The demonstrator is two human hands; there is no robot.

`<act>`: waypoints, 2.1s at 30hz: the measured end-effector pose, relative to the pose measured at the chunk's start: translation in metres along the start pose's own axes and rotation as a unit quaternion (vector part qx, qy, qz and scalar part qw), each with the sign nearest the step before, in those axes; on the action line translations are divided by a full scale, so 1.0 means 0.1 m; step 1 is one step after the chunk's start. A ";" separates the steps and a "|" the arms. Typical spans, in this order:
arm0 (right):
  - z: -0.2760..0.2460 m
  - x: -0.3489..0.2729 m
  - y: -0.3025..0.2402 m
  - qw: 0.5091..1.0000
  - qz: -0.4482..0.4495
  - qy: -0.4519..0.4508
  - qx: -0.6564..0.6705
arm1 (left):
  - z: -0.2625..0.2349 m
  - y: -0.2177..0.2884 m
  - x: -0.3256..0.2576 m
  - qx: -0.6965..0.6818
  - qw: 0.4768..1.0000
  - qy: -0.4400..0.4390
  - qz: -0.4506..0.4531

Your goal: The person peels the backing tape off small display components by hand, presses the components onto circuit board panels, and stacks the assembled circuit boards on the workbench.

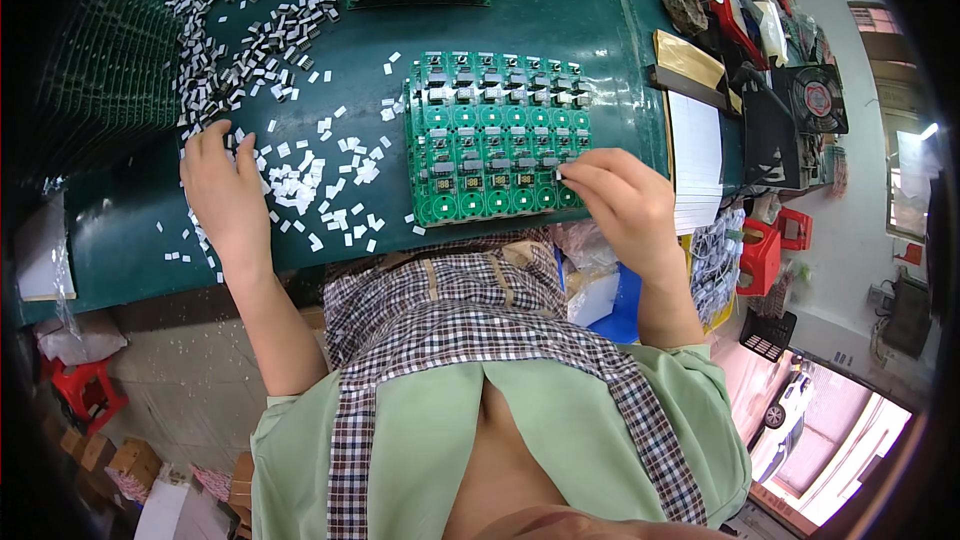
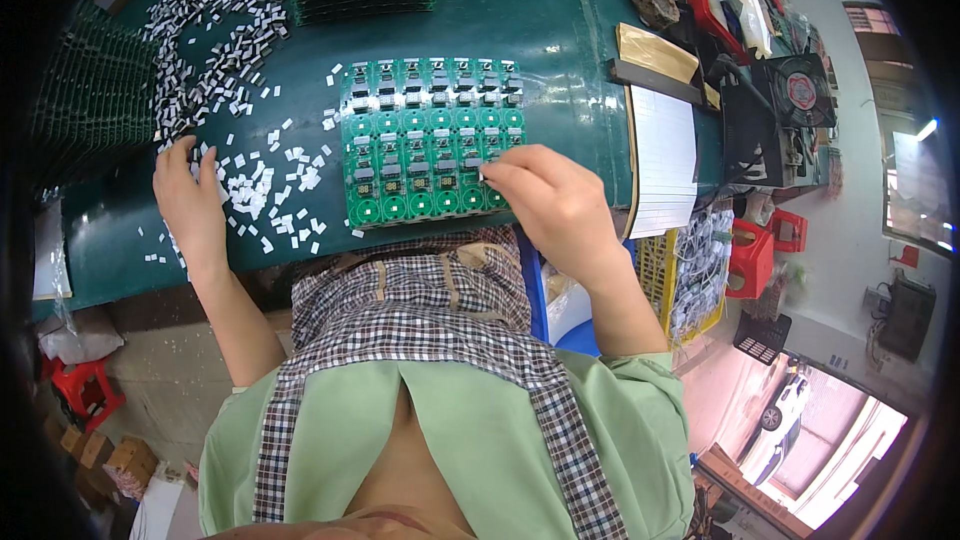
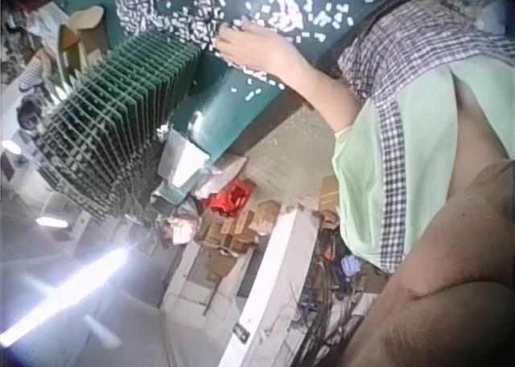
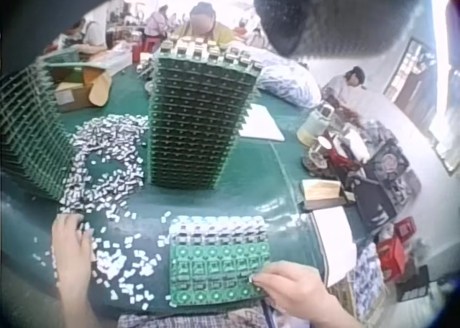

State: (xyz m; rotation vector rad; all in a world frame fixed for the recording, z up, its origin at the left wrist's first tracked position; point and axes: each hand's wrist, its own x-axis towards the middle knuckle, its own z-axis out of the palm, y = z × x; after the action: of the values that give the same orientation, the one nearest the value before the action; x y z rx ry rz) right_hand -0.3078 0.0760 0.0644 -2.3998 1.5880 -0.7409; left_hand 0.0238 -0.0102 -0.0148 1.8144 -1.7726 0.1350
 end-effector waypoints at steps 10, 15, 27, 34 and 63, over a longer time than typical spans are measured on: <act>0.00 0.02 -0.02 0.994 -0.062 -0.024 -0.083 | -0.03 0.04 -0.04 -0.128 0.991 0.023 -0.039; 0.02 0.02 -0.03 0.993 -0.073 -0.028 -0.093 | -0.11 0.19 -0.11 -0.381 0.912 -0.038 -0.146; 0.30 0.00 -0.49 0.960 0.036 0.011 0.278 | -0.39 1.08 -0.59 -0.661 0.690 -0.290 -0.054; 0.42 0.03 -0.48 0.967 0.012 0.074 0.243 | -0.33 1.06 -0.62 -0.727 0.582 -0.335 -0.144; 0.52 -0.06 -0.50 0.879 0.111 0.091 0.456 | -0.38 1.06 -0.64 -0.646 0.721 -0.249 0.002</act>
State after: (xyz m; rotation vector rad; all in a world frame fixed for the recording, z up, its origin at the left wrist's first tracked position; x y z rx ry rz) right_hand -0.2433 0.0958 0.0378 -1.4707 1.1308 -1.3141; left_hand -0.0704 0.0712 0.0223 0.7575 -1.4317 -1.3695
